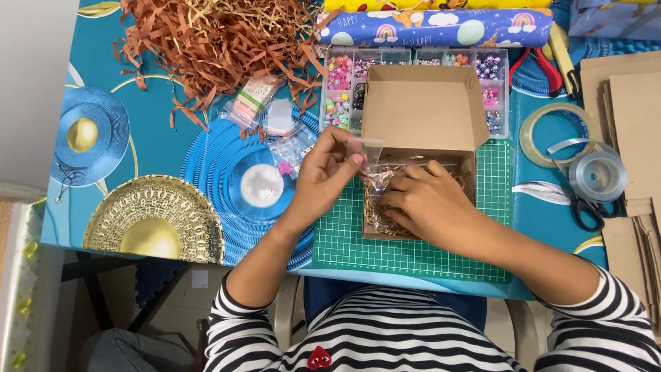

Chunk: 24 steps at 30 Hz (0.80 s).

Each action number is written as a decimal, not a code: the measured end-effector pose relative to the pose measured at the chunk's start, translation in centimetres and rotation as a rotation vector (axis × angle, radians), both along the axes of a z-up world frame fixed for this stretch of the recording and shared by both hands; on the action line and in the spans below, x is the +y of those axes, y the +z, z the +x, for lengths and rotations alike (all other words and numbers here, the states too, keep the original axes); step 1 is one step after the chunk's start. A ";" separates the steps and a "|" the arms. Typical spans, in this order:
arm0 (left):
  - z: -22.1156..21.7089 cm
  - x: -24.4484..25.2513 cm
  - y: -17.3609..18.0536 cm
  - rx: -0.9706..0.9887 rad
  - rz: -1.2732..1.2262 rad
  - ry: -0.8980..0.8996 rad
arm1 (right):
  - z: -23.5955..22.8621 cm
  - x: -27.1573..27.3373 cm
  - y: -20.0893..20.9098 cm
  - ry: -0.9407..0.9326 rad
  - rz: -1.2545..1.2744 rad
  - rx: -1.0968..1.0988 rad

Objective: A person fills a small cardboard gift box with decorative shredded paper and then adds several small plastic packets containing jewelry components.

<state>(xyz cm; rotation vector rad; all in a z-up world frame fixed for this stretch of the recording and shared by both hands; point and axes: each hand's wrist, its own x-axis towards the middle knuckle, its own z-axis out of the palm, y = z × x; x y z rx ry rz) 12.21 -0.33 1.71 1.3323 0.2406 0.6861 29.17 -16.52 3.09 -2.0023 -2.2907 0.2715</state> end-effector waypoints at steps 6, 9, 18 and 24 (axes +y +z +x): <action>0.1 -0.6 1.0 0.012 0.134 -0.002 | 1.6 -1.0 2.3 -0.033 -0.035 -0.122; -0.2 -0.3 1.6 0.060 0.316 0.063 | 1.0 -1.1 3.0 0.064 -0.145 -0.088; -0.2 -0.9 2.7 0.117 0.234 0.010 | 1.1 -0.6 6.1 0.025 -0.124 0.120; 0.0 -1.3 1.3 0.109 0.438 0.082 | 2.7 -0.8 9.3 -0.345 0.109 0.533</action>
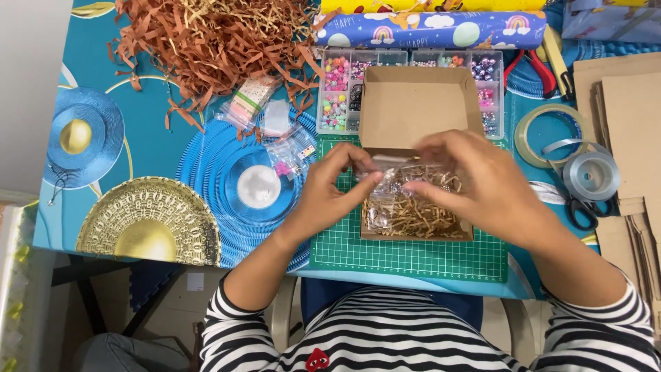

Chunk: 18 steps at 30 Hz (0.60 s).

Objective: A person fills a small cardboard gift box with decorative shredded paper and then adds several small plastic packets containing jewelry components.

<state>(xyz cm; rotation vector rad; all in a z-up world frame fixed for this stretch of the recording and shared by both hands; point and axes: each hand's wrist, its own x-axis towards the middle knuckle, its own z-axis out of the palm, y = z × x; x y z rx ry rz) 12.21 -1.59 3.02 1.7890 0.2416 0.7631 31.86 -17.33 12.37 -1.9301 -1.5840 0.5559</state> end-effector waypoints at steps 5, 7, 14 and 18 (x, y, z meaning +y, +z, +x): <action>0.2 -0.5 0.6 0.009 0.147 -0.038 | 0.3 0.7 -1.1 0.088 -0.009 0.078; 0.1 0.0 0.4 -0.017 0.138 -0.018 | 0.6 0.5 -1.4 0.084 -0.057 0.032; -0.6 0.9 0.6 -0.031 0.490 -0.044 | -1.1 1.1 -1.7 0.336 -0.453 -0.325; -0.9 -0.1 -0.3 0.021 0.957 -0.164 | -0.5 0.6 -6.7 0.316 -0.417 -0.531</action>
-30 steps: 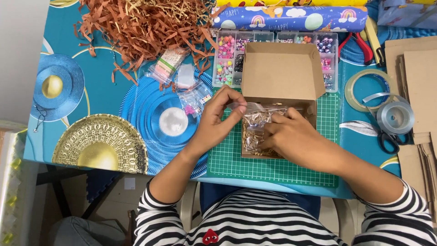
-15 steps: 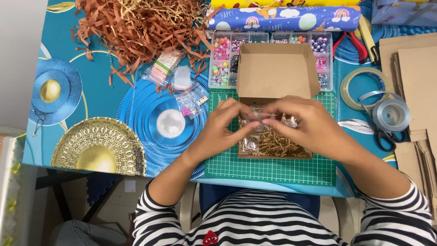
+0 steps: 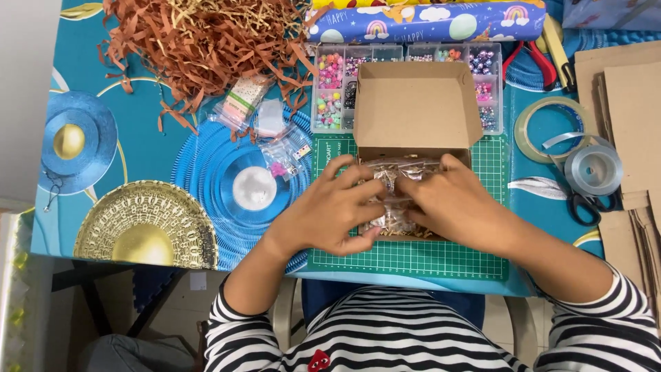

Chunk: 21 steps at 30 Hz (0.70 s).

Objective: A person fills a small cardboard gift box with decorative shredded paper and then adds several small plastic packets containing jewelry components.

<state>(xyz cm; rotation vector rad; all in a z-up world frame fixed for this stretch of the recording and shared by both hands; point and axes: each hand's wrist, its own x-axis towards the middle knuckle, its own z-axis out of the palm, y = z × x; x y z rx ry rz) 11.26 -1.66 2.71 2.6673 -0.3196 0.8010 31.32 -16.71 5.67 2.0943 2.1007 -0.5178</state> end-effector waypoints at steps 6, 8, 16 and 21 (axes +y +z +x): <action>0.0 -0.4 0.6 0.137 0.111 0.041 | 0.0 -0.8 -1.7 0.053 0.109 -0.133; -0.1 -0.5 0.1 0.139 0.123 0.057 | -0.3 -0.5 -0.7 0.047 0.091 -0.108; -0.4 -0.7 -0.8 0.186 0.189 0.102 | -0.4 -0.5 -1.3 0.073 0.031 -0.111; -0.3 -0.1 -0.4 0.085 0.127 0.113 | 0.0 -0.3 0.4 0.056 0.026 -0.092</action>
